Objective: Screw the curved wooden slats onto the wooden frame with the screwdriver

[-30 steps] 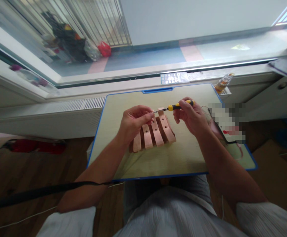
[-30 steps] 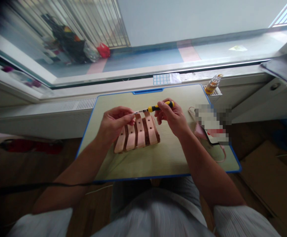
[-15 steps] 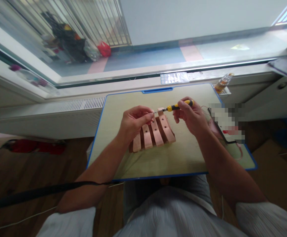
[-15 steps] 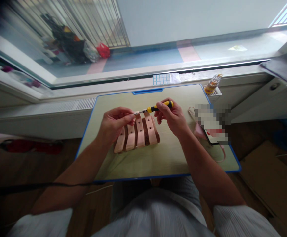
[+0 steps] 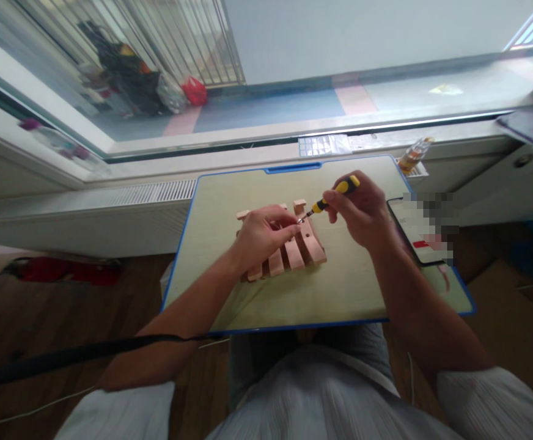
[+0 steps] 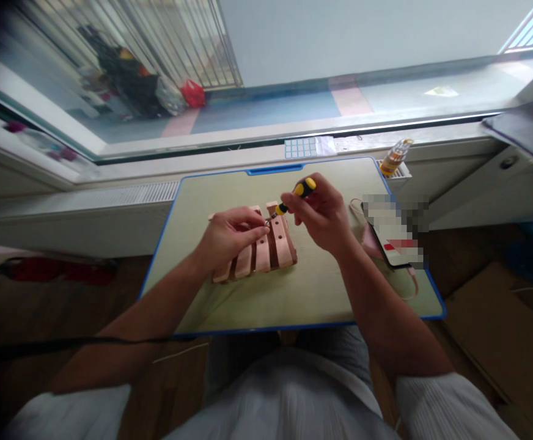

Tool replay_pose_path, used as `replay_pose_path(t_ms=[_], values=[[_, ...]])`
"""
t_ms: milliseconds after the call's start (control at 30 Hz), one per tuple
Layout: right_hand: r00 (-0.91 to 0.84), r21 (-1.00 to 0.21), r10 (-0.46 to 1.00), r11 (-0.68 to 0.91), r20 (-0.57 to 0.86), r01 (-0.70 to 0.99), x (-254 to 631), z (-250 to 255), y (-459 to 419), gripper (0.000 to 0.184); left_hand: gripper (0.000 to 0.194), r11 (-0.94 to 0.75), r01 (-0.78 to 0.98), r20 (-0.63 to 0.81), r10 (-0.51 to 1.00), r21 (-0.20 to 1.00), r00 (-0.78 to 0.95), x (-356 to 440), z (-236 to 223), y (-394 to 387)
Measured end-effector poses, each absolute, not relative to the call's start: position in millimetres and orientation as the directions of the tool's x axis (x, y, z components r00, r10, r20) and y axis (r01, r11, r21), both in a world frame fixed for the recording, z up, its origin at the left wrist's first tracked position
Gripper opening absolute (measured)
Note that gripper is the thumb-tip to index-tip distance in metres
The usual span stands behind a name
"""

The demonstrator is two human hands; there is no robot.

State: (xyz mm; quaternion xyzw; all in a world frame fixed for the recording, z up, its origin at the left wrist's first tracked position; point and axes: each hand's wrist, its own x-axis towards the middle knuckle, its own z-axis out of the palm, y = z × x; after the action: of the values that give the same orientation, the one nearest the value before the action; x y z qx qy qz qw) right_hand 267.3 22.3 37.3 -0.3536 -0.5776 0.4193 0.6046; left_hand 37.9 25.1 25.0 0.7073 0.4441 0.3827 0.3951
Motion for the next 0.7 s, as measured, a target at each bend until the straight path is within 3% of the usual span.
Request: replay_pose_path(t_ms=[167, 333, 700], values=[[-0.171, -0.846, 0.874, 0.484, 0.454, 0.226, 266, 60, 19, 0.033, 0.020, -0.334, 0.526, 0.104, 0.902, 0.782, 0.418, 43, 23, 28], [-0.277, -0.731, 0.849, 0.528, 0.449, 0.433, 263, 70, 27, 0.032, 0.027, -0.349, 0.588, 0.055, 0.887, 0.730, 0.458, 48, 19, 34], [-0.317, -0.731, 0.861, 0.506, 0.398, 0.458, 264, 59, 33, 0.032, 0.026, -0.305, 0.650, -0.030, 0.892, 0.696, 0.450, 50, 20, 36]])
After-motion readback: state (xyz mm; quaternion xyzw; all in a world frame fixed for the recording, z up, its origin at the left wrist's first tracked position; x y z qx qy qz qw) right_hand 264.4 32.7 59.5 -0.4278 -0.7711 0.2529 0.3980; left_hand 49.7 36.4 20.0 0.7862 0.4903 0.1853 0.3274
